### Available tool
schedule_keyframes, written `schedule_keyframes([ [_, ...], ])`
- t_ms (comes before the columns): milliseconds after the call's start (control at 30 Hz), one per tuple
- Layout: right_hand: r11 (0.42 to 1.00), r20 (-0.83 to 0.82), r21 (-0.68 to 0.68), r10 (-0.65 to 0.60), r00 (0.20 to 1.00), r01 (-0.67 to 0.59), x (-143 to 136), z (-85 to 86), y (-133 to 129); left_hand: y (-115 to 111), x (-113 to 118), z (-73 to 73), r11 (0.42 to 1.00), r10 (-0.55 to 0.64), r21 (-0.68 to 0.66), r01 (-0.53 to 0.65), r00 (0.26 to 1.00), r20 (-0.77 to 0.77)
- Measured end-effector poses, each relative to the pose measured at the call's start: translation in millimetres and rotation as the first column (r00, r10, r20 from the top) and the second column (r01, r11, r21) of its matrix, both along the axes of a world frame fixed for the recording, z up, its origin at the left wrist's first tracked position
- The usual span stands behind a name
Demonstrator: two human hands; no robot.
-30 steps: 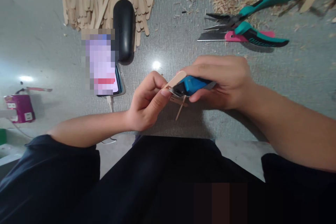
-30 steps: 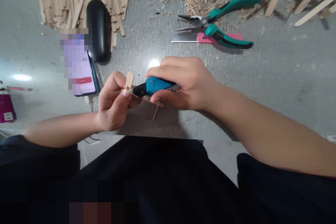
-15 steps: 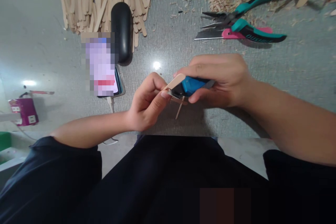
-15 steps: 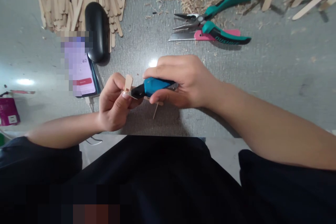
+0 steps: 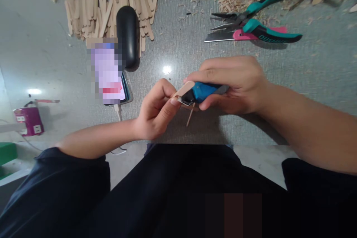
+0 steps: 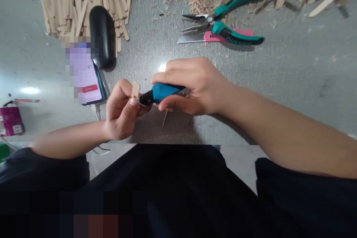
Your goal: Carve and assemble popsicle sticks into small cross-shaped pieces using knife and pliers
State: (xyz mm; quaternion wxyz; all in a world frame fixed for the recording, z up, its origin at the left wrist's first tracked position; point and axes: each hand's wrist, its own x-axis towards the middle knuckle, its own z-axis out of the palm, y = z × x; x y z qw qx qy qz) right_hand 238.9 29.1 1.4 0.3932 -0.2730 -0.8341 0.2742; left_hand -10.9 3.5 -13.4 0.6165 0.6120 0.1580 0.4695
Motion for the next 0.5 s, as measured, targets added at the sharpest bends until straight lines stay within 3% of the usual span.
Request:
schedule_keyframes([
  [267, 1.000, 0.040, 0.010, -0.028, 0.999, 0.028, -2.4, 2.2, -2.4, -2.1, 0.9, -1.1, 0.998, 0.053, 0.017, -0.053, 0.998, -0.017],
  [500, 1.000, -0.005, -0.014, 0.009, 1.000, -0.010, -1.6, 3.0, 1.6, -7.9, 2.7, -1.0, 0.999, 0.021, -0.047, -0.019, 0.999, 0.046],
])
